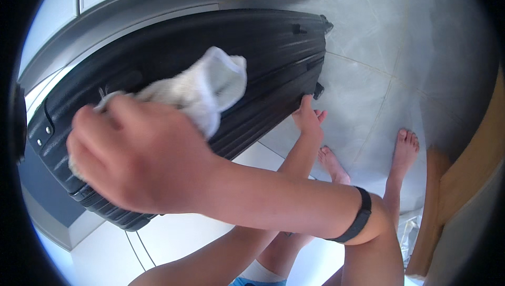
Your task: The person wipes the exterior of a black suitcase with a white cloth. They clean the top, sides, and handle areas, rotating the suitcase to reach different surfaces.
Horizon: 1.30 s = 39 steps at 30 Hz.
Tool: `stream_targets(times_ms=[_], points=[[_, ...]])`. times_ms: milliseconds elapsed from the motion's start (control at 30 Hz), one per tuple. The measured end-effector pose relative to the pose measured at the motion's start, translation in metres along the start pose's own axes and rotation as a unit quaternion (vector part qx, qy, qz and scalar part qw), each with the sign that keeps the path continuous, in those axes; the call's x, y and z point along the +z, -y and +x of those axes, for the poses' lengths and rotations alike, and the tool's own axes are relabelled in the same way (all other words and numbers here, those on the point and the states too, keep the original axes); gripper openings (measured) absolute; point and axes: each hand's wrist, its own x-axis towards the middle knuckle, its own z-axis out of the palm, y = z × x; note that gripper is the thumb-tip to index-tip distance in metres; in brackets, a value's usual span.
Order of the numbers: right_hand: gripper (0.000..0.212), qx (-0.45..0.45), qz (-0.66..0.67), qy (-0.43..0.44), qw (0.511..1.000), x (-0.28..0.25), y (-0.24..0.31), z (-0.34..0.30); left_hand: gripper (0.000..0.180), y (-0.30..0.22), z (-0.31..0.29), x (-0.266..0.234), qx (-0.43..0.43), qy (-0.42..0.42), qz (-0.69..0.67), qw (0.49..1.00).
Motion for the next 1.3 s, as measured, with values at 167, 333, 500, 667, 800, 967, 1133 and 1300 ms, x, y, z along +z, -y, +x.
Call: stream_targets(times_ms=[167,333,500,667,800,967,1133,1300], points=[[0.022,-0.065,-0.093,-0.081,0.990,0.008,-0.017,-0.007,0.037,0.015,-0.005,0.002,0.017,0.002,-0.008,1.000],[0.057,0.033,-0.119,0.060,0.990,-0.060,-0.090,-0.064,0.034,0.037,0.026,-0.009,-0.014,0.113,-0.193,0.975],[0.038,0.212,-0.181,0.079,0.957,-0.100,-0.179,-0.105,0.031,0.039,0.039,0.010,-0.106,0.192,-0.492,0.843],[0.034,0.448,-0.288,0.045,0.845,-0.166,-0.252,-0.152,0.012,0.035,-0.003,0.022,0.004,0.000,-0.032,0.999],[0.036,0.513,-0.273,0.024,0.814,-0.173,-0.250,-0.144,0.012,0.043,-0.003,0.016,0.021,0.000,-0.007,1.000],[0.026,0.398,-0.178,-0.187,0.880,-0.125,-0.200,-0.107,0.028,0.066,0.026,0.004,0.135,0.163,-0.036,0.977],[0.027,0.215,-0.360,-0.131,0.898,-0.132,-0.207,-0.088,0.028,0.060,0.017,0.005,0.058,0.099,0.015,0.993],[0.022,0.176,-0.418,-0.081,0.888,-0.158,-0.221,-0.083,0.028,0.043,-0.008,0.008,0.034,0.053,0.073,0.995]])
